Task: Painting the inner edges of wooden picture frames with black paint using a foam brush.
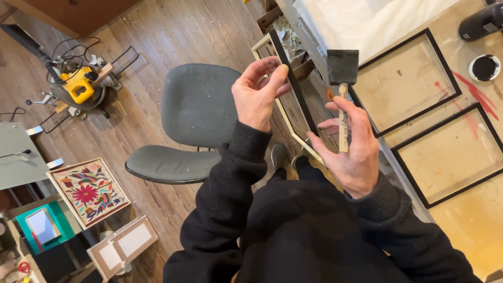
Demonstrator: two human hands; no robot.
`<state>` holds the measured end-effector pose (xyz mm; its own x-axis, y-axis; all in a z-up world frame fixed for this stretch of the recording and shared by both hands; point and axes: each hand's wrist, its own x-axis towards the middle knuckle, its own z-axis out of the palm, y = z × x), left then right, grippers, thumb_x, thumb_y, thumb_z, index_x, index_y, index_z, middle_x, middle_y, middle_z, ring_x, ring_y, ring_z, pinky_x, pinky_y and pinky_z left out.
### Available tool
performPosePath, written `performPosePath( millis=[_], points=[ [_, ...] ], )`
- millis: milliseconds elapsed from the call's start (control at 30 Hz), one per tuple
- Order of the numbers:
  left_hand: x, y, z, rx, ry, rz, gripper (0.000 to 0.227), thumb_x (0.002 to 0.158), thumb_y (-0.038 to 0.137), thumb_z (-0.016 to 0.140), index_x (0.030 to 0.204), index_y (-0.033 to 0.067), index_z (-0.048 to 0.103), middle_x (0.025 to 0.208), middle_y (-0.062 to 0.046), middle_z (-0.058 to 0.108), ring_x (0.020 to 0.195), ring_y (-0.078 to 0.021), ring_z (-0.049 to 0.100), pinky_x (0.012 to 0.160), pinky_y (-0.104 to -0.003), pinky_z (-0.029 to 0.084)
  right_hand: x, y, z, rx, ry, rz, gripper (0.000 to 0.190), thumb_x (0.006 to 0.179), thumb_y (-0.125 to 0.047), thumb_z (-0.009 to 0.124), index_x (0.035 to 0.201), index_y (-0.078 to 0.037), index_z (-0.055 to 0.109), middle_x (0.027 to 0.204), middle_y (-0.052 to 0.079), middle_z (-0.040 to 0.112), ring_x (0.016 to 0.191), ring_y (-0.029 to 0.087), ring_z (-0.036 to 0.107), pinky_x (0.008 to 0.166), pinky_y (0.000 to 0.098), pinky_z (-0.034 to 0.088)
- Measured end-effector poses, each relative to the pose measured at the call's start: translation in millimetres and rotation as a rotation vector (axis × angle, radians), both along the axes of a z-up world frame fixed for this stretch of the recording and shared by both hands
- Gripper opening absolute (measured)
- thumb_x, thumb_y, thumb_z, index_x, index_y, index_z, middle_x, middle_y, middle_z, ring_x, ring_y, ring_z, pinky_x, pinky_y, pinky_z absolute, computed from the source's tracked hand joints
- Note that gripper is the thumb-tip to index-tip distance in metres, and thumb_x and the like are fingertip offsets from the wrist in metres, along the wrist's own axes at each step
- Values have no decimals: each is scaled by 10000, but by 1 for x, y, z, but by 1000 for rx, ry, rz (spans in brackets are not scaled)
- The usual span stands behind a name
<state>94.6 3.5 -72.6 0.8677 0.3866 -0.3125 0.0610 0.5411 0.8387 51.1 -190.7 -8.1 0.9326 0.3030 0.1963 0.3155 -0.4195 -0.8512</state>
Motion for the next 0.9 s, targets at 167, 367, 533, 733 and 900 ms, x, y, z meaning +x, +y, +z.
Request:
performPosePath(
  millis=[167, 367, 533, 733, 900],
  points=[
    [-1, -3, 1, -30, -21, 19, 210, 917, 21, 769, 1111, -36, 711, 989, -51, 705, 856, -136, 710, 746, -327, 650, -2, 4, 5, -37, -11, -19, 745, 850, 44, 857, 1462, -19, 437, 1323, 168, 636, 1003, 203, 742, 832, 303, 615],
    [0, -2, 4, -37, -29, 32, 223, 917, 24, 774, 1123, -35, 714, 1008, -59, 715, 876, -138, 708, 761, -340, 652, -6, 7, 11, -68, -39, -40, 738, 850, 52, 851, 1459, -26, 443, 1322, 164, 625, 1016, 211, 742, 844, 317, 611],
    [3, -2, 2, -43, -33, 42, 238, 911, 28, 778, 1133, -29, 714, 1020, -64, 720, 898, -140, 706, 769, -342, 649, -6, 8, 12, -61, -39, -53, 735, 856, 59, 843, 1465, -29, 440, 1325, 166, 617, 1025, 219, 741, 862, 325, 614],
    [4, 3, 0, -51, -44, 57, 248, 911, 30, 778, 1141, -30, 712, 1029, -73, 723, 902, -152, 710, 777, -352, 654, -4, 12, 13, -57, -23, -65, 743, 859, 69, 835, 1474, -29, 430, 1326, 163, 619, 1041, 226, 747, 876, 328, 618],
    [1, 4, -2, -43, -27, 62, 273, 932, 51, 771, 1186, -27, 705, 1060, -78, 718, 911, -149, 696, 786, -346, 642, -3, 14, 12, -34, -46, -57, 738, 862, 80, 829, 1472, -39, 431, 1337, 168, 604, 1032, 223, 749, 872, 324, 618]
  ],
)
